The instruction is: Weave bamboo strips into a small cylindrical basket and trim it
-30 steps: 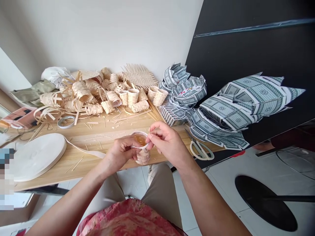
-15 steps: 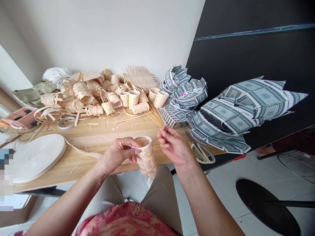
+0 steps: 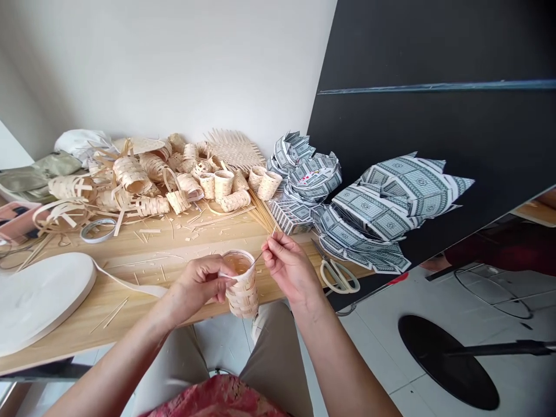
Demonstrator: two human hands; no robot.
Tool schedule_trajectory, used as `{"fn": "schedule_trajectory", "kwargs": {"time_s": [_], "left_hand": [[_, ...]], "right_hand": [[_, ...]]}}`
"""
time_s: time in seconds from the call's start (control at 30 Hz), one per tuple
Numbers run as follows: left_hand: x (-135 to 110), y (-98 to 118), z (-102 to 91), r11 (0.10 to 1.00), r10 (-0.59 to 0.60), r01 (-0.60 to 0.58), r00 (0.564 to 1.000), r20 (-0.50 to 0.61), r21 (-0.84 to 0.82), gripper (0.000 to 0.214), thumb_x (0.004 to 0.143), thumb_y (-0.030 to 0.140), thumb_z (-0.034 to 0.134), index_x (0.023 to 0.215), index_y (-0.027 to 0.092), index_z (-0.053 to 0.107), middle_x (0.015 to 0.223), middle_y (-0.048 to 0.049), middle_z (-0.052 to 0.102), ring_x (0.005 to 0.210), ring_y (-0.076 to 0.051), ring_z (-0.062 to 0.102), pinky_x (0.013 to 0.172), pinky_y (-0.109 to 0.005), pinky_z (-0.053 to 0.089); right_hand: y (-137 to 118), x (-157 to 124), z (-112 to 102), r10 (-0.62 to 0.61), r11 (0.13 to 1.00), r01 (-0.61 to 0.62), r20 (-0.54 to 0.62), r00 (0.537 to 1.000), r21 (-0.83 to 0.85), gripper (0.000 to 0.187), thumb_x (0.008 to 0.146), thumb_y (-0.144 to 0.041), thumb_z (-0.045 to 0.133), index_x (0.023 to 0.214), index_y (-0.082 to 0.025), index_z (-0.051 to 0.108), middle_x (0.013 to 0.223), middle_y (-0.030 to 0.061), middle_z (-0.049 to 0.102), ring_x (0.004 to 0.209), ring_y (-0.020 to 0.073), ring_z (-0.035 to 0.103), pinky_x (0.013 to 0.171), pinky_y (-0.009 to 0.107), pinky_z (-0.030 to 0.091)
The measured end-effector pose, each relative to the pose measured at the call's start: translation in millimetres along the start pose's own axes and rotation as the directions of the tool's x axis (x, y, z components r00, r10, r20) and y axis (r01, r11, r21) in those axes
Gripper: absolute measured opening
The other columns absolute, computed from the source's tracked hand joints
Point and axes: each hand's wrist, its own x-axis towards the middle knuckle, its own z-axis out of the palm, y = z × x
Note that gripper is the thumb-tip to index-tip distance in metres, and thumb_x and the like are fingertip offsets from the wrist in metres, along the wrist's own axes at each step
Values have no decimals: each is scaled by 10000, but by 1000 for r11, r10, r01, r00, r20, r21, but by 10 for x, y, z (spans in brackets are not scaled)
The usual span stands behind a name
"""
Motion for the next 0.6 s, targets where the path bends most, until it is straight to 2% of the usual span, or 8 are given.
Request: {"fn": "schedule_trajectory", "kwargs": {"time_s": [0.17,0.43,0.53,0.6], "left_hand": [[-5,32,3,996,62,-61,998,-12,60,234,712,365,631,667,135,637,626,10,522,452,-48,469,426,-163,390],[-20,48,-4,994,54,-52,998,-20,91,229,719,347,624,655,128,646,602,10,501,451,-55,471,431,-167,393],[-17,39,-18,990,66,-62,998,-25,125,202,727,313,611,660,126,644,606,9,499,449,-55,465,422,-163,384],[-8,27,-30,986,73,-68,997,-28,153,175,733,281,596,661,127,638,622,6,507,447,-51,454,409,-158,371]], "right_hand": [[-31,-8,34,-22,1000,23,-57,998,21,356,413,-225,843,619,-159,560,551,-28,600,468,36,519,401,74,419],[-46,22,7,-92,995,96,-132,987,25,319,427,-209,826,615,-169,571,571,-35,599,503,43,535,455,97,453],[-48,16,-6,-163,986,160,-105,981,-41,293,483,-237,800,642,-179,561,571,-40,593,506,53,535,458,119,442],[-52,-7,-13,-213,967,206,-36,976,-149,234,556,-250,758,662,-183,560,568,-44,586,498,59,529,458,137,429]]}}
